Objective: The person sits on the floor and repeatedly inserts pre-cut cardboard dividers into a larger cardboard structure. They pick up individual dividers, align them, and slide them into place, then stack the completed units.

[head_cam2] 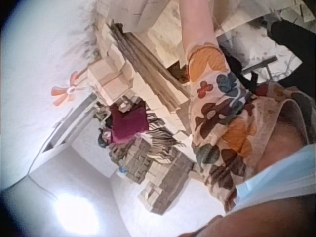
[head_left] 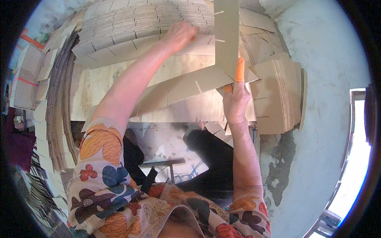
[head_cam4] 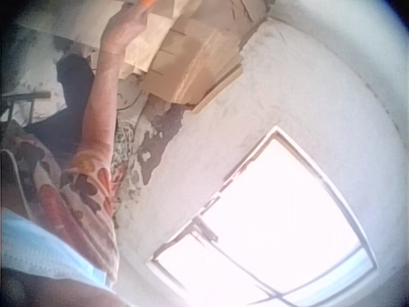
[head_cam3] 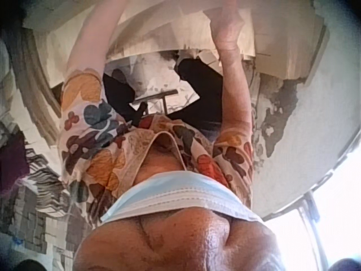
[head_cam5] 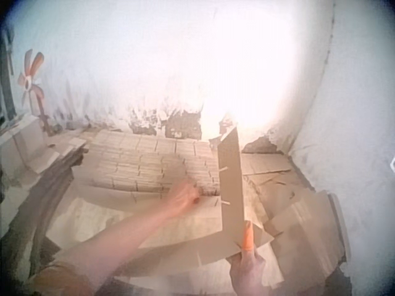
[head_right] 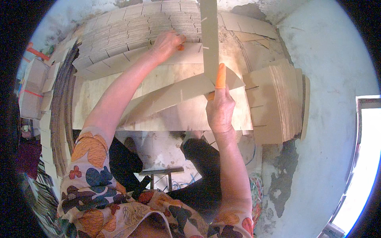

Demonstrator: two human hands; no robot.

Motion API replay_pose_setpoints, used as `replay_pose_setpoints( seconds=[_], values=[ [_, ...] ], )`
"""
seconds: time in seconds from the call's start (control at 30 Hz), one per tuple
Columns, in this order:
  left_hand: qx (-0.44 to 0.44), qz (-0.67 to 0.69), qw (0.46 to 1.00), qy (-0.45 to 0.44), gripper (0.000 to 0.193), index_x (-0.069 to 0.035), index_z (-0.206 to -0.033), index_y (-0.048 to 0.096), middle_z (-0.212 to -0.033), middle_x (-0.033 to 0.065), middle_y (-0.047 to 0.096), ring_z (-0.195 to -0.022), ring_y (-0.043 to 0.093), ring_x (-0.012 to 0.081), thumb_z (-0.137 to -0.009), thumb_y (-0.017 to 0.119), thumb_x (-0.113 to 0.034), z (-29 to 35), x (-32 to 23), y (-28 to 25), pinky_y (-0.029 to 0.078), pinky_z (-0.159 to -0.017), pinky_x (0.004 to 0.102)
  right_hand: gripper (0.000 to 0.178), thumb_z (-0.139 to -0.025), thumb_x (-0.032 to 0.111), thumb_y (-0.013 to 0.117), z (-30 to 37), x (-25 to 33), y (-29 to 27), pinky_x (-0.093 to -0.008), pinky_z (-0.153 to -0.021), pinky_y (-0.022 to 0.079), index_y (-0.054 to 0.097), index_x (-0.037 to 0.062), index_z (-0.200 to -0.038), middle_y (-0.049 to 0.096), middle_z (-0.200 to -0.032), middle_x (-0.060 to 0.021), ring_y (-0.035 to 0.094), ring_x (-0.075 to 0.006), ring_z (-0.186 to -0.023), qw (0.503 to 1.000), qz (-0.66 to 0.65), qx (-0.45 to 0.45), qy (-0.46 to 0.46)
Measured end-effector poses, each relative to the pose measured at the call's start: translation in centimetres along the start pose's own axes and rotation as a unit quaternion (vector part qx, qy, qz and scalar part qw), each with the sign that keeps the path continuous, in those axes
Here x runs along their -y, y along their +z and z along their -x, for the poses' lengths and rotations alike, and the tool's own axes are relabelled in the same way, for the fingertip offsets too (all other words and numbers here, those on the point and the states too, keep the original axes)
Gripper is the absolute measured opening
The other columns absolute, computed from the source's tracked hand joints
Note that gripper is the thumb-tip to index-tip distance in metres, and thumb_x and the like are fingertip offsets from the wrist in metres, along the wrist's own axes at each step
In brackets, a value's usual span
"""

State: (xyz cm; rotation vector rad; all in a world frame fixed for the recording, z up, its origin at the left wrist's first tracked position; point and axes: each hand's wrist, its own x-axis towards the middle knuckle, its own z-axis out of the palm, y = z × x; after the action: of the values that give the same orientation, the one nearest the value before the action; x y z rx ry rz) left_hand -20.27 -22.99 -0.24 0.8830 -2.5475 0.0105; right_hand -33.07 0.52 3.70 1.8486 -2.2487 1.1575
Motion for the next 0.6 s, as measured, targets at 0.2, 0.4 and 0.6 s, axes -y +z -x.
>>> replay_pose_setpoints(
  seconds=[0.2,0.4,0.6],
  values=[
    [-0.022,-0.017,0.999,0.02,0.011,-0.004,-0.084,0.063,-0.08,0.0104,0.061,-0.083,0.056,0.0266,-0.077,0.061,-0.012,0.4,0.0,-0.4,0.047,-0.075,0.0373,0.085,-0.075,-0.012,0.055,0.1,-0.1,-0.1,-0.0314,-0.062,0.05,0.022,0.0229,-0.145,0.063,-0.085,-0.0192,0.061,-0.024,-0.066,1.0,0.0,-0.019,-0.019],
    [-0.102,-0.017,0.988,0.111,0.018,-0.005,-0.092,0.063,-0.079,0.0101,0.061,-0.088,0.056,0.0248,-0.076,0.056,-0.006,1.0,-0.7,-1.5,0.05,-0.074,0.0362,0.085,-0.074,-0.012,0.055,-0.2,0.4,-0.8,-0.0334,-0.06,0.049,0.023,0.0221,-0.145,0.062,-0.081,-0.0181,0.06,-0.0238,-0.061,1.0,0.004,-0.018,-0.009],
    [0.047,-0.016,0.999,0.001,0.017,-0.003,-0.093,0.057,-0.072,0.0123,0.057,-0.086,0.06,0.0279,-0.076,0.053,-0.002,0.8,-2.1,-2.7,0.051,-0.067,0.0388,0.087,-0.072,-0.014,0.054,0.0,0.0,-0.5,-0.035,-0.056,0.048,0.022,0.0219,-0.145,0.059,-0.071,-0.0169,0.057,-0.0248,-0.056,0.999,0.009,-0.026,-0.036]
  ],
)
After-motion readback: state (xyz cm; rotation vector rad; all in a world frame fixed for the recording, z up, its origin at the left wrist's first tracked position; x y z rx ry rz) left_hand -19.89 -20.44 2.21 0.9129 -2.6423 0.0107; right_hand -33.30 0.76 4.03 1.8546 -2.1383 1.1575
